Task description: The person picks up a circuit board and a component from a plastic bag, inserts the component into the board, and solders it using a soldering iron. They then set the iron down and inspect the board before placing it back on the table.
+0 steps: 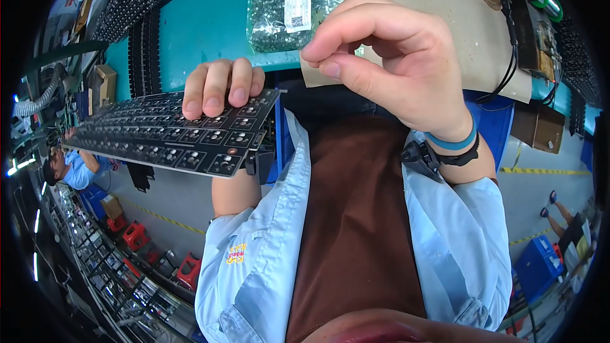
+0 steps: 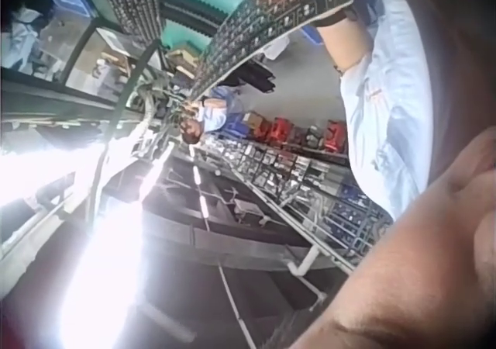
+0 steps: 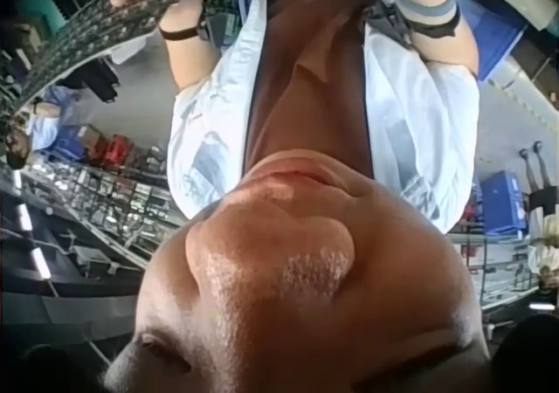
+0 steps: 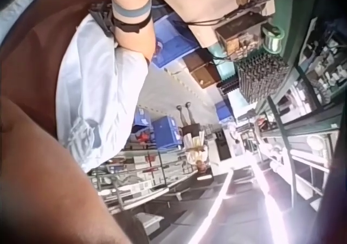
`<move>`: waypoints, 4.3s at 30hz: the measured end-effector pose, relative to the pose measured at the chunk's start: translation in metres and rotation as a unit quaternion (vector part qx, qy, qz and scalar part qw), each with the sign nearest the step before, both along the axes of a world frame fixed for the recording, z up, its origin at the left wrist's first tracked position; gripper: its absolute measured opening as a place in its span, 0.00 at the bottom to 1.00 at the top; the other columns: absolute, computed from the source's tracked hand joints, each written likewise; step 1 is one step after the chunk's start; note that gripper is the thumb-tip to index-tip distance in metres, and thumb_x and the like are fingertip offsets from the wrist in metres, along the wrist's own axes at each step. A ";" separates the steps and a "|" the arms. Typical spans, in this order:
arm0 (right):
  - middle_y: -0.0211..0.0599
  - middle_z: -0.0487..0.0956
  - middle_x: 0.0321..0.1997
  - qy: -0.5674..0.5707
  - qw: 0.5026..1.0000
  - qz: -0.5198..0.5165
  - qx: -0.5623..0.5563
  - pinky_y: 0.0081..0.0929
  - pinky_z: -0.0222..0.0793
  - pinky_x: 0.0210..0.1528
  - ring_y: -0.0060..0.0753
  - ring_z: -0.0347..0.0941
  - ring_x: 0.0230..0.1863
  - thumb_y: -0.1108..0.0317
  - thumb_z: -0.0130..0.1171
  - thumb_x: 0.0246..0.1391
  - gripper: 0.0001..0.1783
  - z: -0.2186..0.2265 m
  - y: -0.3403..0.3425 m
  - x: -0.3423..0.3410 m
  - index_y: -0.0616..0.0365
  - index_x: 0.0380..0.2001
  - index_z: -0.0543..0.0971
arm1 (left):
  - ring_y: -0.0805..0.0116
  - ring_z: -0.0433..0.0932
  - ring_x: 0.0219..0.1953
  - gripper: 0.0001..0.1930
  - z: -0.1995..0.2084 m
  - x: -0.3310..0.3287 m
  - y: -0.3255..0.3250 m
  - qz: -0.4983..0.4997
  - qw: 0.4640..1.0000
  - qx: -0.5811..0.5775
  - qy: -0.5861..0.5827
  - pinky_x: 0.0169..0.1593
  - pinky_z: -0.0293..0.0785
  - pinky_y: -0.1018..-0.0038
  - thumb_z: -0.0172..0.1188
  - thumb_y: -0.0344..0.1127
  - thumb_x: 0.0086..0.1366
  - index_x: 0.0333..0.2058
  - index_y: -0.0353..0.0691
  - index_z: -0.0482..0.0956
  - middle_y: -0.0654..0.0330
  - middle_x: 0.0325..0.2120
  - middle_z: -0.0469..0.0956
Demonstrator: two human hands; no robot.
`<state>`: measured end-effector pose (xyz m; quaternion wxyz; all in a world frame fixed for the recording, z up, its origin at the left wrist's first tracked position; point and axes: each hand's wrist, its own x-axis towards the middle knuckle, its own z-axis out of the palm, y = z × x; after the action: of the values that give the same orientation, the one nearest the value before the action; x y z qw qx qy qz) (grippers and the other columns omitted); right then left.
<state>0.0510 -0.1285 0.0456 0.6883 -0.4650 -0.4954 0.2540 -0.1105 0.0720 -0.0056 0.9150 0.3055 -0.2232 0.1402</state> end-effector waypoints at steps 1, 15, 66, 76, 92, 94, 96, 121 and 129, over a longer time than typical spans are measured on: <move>0.40 0.82 0.41 0.009 1.000 0.001 -0.017 0.25 0.76 0.47 0.30 0.80 0.43 0.86 0.63 0.53 0.10 0.001 -0.001 -0.001 0.68 0.40 0.81 | 0.71 0.74 0.40 0.06 0.000 0.000 0.001 0.005 1.000 0.010 0.005 0.49 0.66 0.72 0.66 0.42 0.64 0.38 0.60 0.89 0.73 0.30 0.83; 0.42 0.83 0.34 -0.130 0.990 0.044 0.010 0.22 0.70 0.35 0.28 0.78 0.32 0.76 0.77 0.40 0.14 0.007 -0.003 0.004 0.66 0.32 0.83 | 0.64 0.75 0.46 0.32 -0.018 0.001 -0.004 0.081 0.985 0.119 -0.100 0.58 0.67 0.66 0.62 0.43 0.69 0.68 0.40 0.64 0.66 0.32 0.82; 0.40 0.82 0.30 -0.136 0.965 0.214 0.064 0.24 0.65 0.27 0.30 0.74 0.27 0.68 0.72 0.50 0.08 0.001 0.012 0.011 0.61 0.29 0.85 | 0.57 0.74 0.47 0.25 -0.032 0.001 -0.018 0.038 0.994 0.088 -0.043 0.57 0.71 0.59 0.58 0.46 0.71 0.60 0.38 0.71 0.58 0.37 0.80; 0.40 0.82 0.30 -0.120 0.969 0.207 0.061 0.23 0.67 0.28 0.30 0.75 0.28 0.69 0.70 0.51 0.07 -0.001 0.010 0.010 0.62 0.29 0.85 | 0.65 0.72 0.42 0.11 -0.003 -0.007 -0.048 0.135 0.985 0.047 0.101 0.52 0.72 0.70 0.64 0.36 0.67 0.47 0.45 0.80 0.64 0.30 0.81; 0.41 0.82 0.30 -0.164 0.966 0.199 0.030 0.23 0.69 0.30 0.32 0.78 0.30 0.72 0.70 0.49 0.04 0.001 0.002 0.014 0.61 0.28 0.85 | 0.65 0.73 0.41 0.07 0.001 -0.008 -0.050 0.157 0.977 0.039 0.139 0.52 0.73 0.69 0.58 0.36 0.71 0.44 0.46 0.82 0.64 0.29 0.80; 0.41 0.82 0.30 -0.139 0.972 0.185 0.025 0.24 0.69 0.30 0.32 0.78 0.30 0.73 0.70 0.49 0.04 -0.001 0.001 0.010 0.61 0.27 0.85 | 0.65 0.73 0.41 0.07 0.001 -0.008 -0.050 0.158 0.976 0.034 0.144 0.53 0.73 0.69 0.58 0.37 0.71 0.44 0.47 0.82 0.64 0.29 0.80; 0.42 0.82 0.31 -0.114 0.978 0.175 0.021 0.24 0.69 0.31 0.33 0.78 0.30 0.73 0.70 0.48 0.04 -0.004 0.003 0.007 0.62 0.27 0.85 | 0.65 0.73 0.41 0.07 -0.001 -0.010 -0.048 0.162 0.975 0.032 0.146 0.53 0.72 0.69 0.58 0.37 0.71 0.43 0.47 0.82 0.65 0.29 0.80; 0.31 0.82 0.36 0.185 0.981 0.040 -0.039 0.16 0.74 0.41 0.16 0.76 0.36 0.79 0.60 0.59 0.09 0.005 0.018 -0.007 0.67 0.43 0.80 | 0.56 0.70 0.64 0.31 0.006 0.000 -0.020 0.340 0.916 0.124 0.173 0.66 0.64 0.56 0.62 0.46 0.69 0.64 0.36 0.67 0.54 0.63 0.71; 0.32 0.82 0.37 0.105 0.994 0.012 -0.017 0.17 0.75 0.43 0.16 0.76 0.38 0.76 0.59 0.62 0.11 0.010 0.011 -0.007 0.68 0.46 0.79 | 0.57 0.72 0.61 0.32 0.015 0.002 -0.030 0.352 0.905 0.154 0.180 0.63 0.68 0.58 0.61 0.47 0.70 0.64 0.33 0.66 0.52 0.60 0.73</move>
<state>0.0440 -0.1174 0.0557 0.7256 -0.4414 -0.4218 0.3176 -0.1081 0.0419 0.0092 0.7723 0.5211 0.0485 0.3602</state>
